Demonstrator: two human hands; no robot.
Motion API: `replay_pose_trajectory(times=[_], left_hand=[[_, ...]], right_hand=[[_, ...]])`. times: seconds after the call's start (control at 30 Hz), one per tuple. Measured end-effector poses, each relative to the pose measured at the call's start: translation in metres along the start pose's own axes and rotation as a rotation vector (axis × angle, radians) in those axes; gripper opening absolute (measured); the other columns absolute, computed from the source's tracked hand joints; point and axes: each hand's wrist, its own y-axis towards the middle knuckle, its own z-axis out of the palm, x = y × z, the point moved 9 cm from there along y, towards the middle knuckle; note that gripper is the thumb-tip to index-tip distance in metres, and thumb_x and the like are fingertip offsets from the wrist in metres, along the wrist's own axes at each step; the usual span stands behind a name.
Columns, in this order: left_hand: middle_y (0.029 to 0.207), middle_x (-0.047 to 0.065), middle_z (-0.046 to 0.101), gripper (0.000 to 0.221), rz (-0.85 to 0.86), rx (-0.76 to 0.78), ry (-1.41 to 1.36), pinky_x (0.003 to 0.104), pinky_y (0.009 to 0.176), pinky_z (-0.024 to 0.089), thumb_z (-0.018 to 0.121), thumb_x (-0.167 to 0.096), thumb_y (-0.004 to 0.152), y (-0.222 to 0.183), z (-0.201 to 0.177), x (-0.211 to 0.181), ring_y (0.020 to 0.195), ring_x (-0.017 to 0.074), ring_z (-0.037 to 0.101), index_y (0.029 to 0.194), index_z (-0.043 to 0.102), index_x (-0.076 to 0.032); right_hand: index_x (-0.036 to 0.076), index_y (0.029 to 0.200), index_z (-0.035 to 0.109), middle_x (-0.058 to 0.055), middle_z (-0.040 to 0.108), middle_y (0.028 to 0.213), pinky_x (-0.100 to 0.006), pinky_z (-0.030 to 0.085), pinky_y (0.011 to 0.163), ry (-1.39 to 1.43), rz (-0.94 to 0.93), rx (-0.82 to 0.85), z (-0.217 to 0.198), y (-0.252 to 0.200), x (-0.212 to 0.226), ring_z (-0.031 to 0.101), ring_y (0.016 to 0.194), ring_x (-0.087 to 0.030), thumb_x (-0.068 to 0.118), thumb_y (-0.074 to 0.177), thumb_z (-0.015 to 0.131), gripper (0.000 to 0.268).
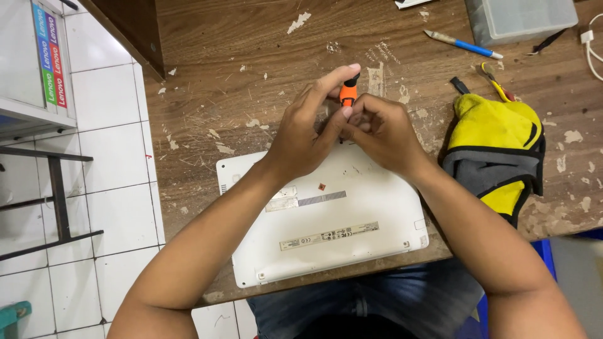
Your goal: The person cleans the back of a white laptop with a yellow pouch and then uses a screwdriver to remove the screws from the casing.
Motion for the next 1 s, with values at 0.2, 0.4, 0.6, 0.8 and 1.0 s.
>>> replay_pose_trajectory(times=[0.2,0.4,0.6,0.8,1.0], left_hand=[[0.129,0.005,0.073,0.037,0.009,-0.100,-0.103,0.036,0.109,0.050,0.054,-0.025,0.111,0.002,-0.006,0.003,0.122,0.0193,0.069,0.147,0.052,-0.015],[0.138,0.006,0.068,0.031,-0.035,-0.075,-0.354,0.033,0.106,0.055,0.052,-0.017,0.113,0.004,0.001,0.007,0.124,0.0163,0.069,0.145,0.051,-0.014],[0.100,0.002,0.068,0.034,0.092,-0.238,-0.217,0.027,0.080,0.062,0.079,-0.005,0.094,0.003,-0.011,0.011,0.089,0.0129,0.073,0.126,0.067,-0.008],[0.094,0.003,0.058,0.040,0.201,-0.290,-0.090,0.029,0.077,0.058,0.085,-0.024,0.091,-0.002,-0.010,0.014,0.084,0.0149,0.066,0.126,0.068,-0.012],[0.121,0.007,0.073,0.028,0.090,-0.203,-0.248,0.031,0.095,0.058,0.063,-0.007,0.105,0.000,-0.001,0.000,0.110,0.0177,0.074,0.132,0.062,-0.007]], right_hand=[[-0.008,0.098,0.068,-0.018,0.069,0.083,-0.034,0.061,0.062,0.020,-0.081,0.098,0.000,0.007,-0.009,0.069,0.076,-0.019,-0.010,0.093,0.070,0.006],[-0.004,0.106,0.072,-0.012,0.072,0.091,-0.035,0.061,0.075,0.042,-0.025,0.235,0.007,0.011,-0.008,0.065,0.088,-0.017,-0.009,0.097,0.062,0.015],[-0.008,0.109,0.069,-0.016,0.064,0.096,-0.037,0.063,0.083,0.058,-0.140,0.153,0.013,0.007,0.051,0.066,0.091,-0.021,-0.008,0.089,0.078,0.022],[-0.011,0.101,0.061,-0.008,0.045,0.077,-0.030,0.062,0.071,0.052,-0.102,-0.079,-0.005,-0.005,0.003,0.060,0.077,-0.013,-0.007,0.093,0.077,0.019],[-0.011,0.105,0.068,-0.020,0.068,0.084,-0.036,0.061,0.063,-0.080,-0.130,0.085,-0.001,0.005,0.026,0.069,0.077,-0.023,-0.011,0.094,0.068,0.010]])
